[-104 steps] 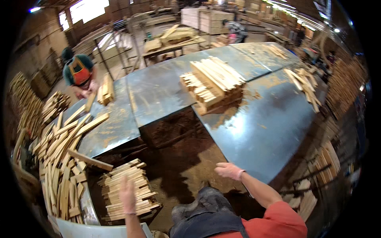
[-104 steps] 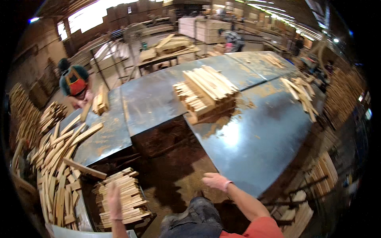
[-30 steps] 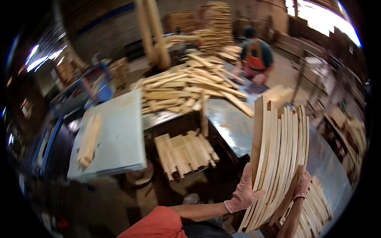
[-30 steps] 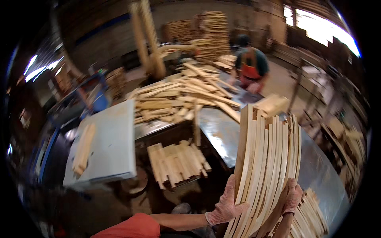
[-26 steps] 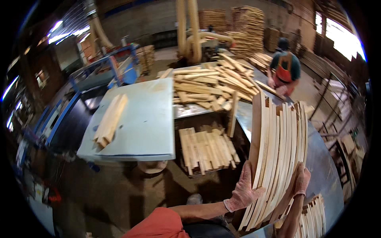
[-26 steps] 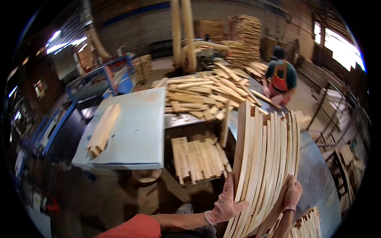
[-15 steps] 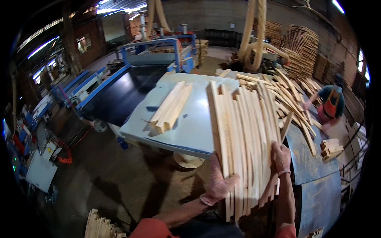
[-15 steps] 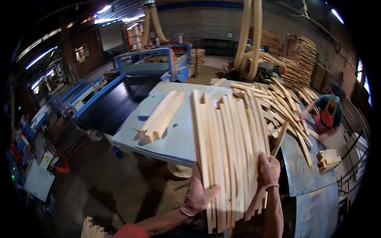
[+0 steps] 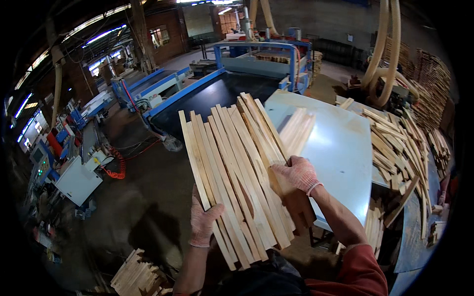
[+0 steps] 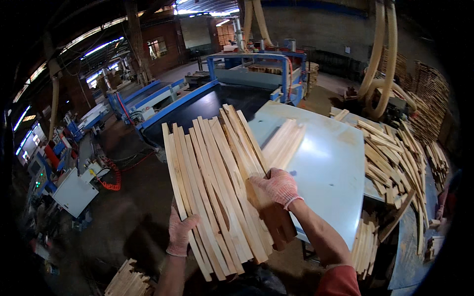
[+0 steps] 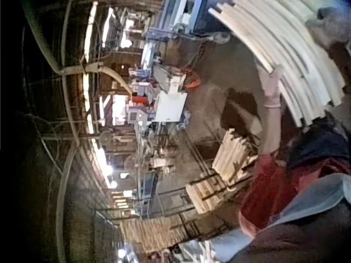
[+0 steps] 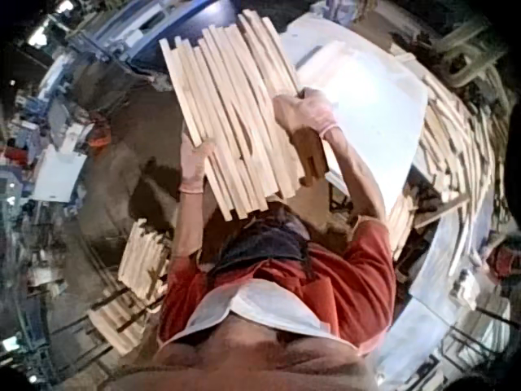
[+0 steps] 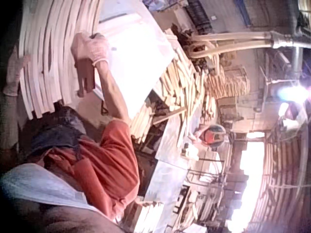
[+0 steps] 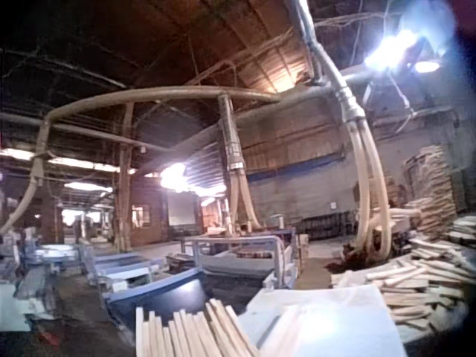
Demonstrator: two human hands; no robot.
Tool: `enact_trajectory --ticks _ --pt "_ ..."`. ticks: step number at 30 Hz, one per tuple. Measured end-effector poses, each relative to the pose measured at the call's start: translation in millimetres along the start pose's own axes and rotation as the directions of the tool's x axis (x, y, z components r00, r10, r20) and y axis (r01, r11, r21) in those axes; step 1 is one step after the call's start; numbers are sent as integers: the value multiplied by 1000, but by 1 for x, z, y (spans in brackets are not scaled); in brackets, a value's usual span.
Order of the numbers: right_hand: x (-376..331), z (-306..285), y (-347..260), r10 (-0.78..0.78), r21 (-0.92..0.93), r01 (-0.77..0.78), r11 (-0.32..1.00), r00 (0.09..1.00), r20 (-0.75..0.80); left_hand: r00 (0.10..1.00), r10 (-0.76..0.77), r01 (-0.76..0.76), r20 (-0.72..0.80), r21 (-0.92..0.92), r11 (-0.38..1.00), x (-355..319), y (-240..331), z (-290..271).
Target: The person gathers and stacks wooden planks on a metal table and a conveyor belt in a workshop. They repeatedly pick up bundles of planks, align them, and place them in organized piles, occasionally walking to different stations to continue the stacking process.
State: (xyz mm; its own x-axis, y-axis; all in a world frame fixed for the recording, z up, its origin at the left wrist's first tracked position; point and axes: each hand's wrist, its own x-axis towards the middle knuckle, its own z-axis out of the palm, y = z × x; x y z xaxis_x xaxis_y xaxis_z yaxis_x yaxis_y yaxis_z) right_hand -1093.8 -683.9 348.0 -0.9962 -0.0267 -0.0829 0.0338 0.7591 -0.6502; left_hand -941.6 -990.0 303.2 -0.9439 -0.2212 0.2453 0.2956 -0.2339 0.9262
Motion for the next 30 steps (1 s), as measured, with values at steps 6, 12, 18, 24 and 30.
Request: enact_trajectory --ticks 6,12,18,24,30 --pt "135 79 -86 -3 151 -20 988 988 156 995 -104 103 3 112 988 166 -19 -117" --pt "227 134 -120 78 49 -92 995 969 234 936 -347 333 55 173 927 294 -42 -185" --pt "309 197 -137 238 3 -244 970 949 206 843 -489 473 223 126 872 437 -112 -241" --pt "374 249 -186 346 37 -350 936 934 84 771 -581 241 262 724 646 588 -141 -287" --pt "480 349 -287 427 89 -419 904 896 -119 718 -666 -24 201 964 265 773 -156 -366"
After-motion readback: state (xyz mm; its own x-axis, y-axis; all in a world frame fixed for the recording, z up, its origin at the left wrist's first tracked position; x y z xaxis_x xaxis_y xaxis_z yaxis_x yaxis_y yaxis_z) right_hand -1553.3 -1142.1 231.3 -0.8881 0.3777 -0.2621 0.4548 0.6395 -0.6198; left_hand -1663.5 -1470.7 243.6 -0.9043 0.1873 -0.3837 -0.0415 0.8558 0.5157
